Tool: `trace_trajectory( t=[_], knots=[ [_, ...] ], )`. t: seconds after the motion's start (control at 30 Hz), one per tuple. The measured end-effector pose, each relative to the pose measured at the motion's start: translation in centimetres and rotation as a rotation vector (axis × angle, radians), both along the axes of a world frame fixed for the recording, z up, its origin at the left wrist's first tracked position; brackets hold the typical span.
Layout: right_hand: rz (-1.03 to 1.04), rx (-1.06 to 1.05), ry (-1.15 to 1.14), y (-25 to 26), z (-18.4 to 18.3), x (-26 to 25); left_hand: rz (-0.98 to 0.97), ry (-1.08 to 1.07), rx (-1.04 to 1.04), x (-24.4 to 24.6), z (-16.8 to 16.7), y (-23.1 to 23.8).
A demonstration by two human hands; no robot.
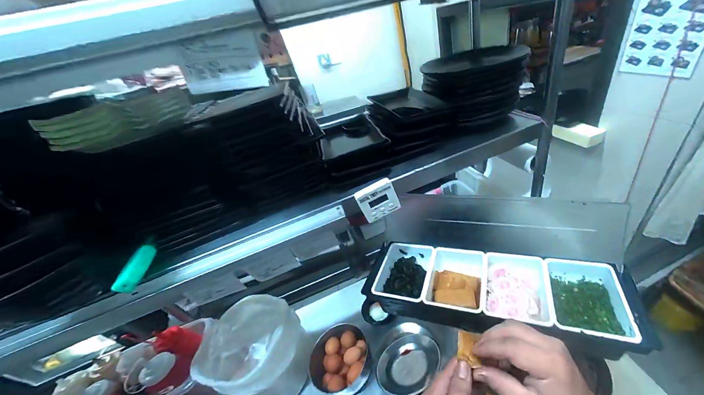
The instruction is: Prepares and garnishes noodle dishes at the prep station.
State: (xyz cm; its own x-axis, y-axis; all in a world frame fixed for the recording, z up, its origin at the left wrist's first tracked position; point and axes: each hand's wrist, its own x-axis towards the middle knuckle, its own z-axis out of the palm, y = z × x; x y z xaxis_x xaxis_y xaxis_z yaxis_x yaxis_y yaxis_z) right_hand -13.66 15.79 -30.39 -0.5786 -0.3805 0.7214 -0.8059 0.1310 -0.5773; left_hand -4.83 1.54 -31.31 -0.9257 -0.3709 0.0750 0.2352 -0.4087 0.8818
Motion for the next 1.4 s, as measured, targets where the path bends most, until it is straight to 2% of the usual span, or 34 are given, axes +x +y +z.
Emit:
trace_trajectory(
  t=[0.1,0.23,0.33,0.47,0.53,0.6,0.7,0.83,1.0,1.07,1.13,1.2,1.3,1.4],
  knots=[
    [0.011,-0.037,-0.215,1.5,-2.4,2.2,-0.078,-0.03,-0.047,1.5,-2.2,0.4],
    [-0.013,-0.086,-0.507,3.5,-6.3,4.7,-0.117,-0.199,-0.099,2.6,-4.8,2.0],
    [-0.162,-0.011,-0.5,5.1,-9.2,6.2,-0.154,-0.378,-0.136,2.6,-6.2,3.8],
    [-0.297,0.102,-0.504,7.6,-12.0,7.1,-0.267,-0.473,-0.268,1.7,-7.7,6.0],
    [-0.323,0.006,-0.662,9.0,-13.2,7.0,-0.351,-0.553,-0.328,0.6,-8.6,7.0],
    [-0.305,-0.162,-0.913,10.8,-13.8,6.4,-0.4,-0.619,-0.337,-0.9,-9.7,8.3],
    [-0.331,-0.441,-1.155,13.4,-14.7,5.3,-0.421,-0.662,-0.251,-3.6,-11.3,10.4],
    [-0.467,-0.846,-1.228,16.3,-15.5,3.2,-0.355,-0.672,-0.18,-8.2,-13.3,12.5],
    [-0.602,-0.95,-1.211,20.7,-16.5,1.4,-0.344,-0.698,-0.288,-11.9,-15.7,14.2],
    [-0.614,-0.956,-1.224,22.0,-17.1,1.2,-0.4,-0.752,-0.47,-12.3,-16.4,14.5],
    [-0.612,-0.926,-1.245,22.8,-17.7,1.2,-0.476,-0.796,-0.899,-12.6,-16.8,14.2],
    [-0.573,-0.824,-1.244,23.1,-18.4,1.0,-0.515,-0.803,-1.313,-12.7,-15.6,14.1],
    [-0.448,-0.519,-1.214,22.3,-18.6,-0.2,-0.45,-0.818,-1.687,-12.5,-15.0,14.3],
    [-0.294,-0.129,-1.126,20.5,-17.9,-2.4,-0.408,-0.855,-1.834,-12.6,-15.5,14.0]
  ],
)
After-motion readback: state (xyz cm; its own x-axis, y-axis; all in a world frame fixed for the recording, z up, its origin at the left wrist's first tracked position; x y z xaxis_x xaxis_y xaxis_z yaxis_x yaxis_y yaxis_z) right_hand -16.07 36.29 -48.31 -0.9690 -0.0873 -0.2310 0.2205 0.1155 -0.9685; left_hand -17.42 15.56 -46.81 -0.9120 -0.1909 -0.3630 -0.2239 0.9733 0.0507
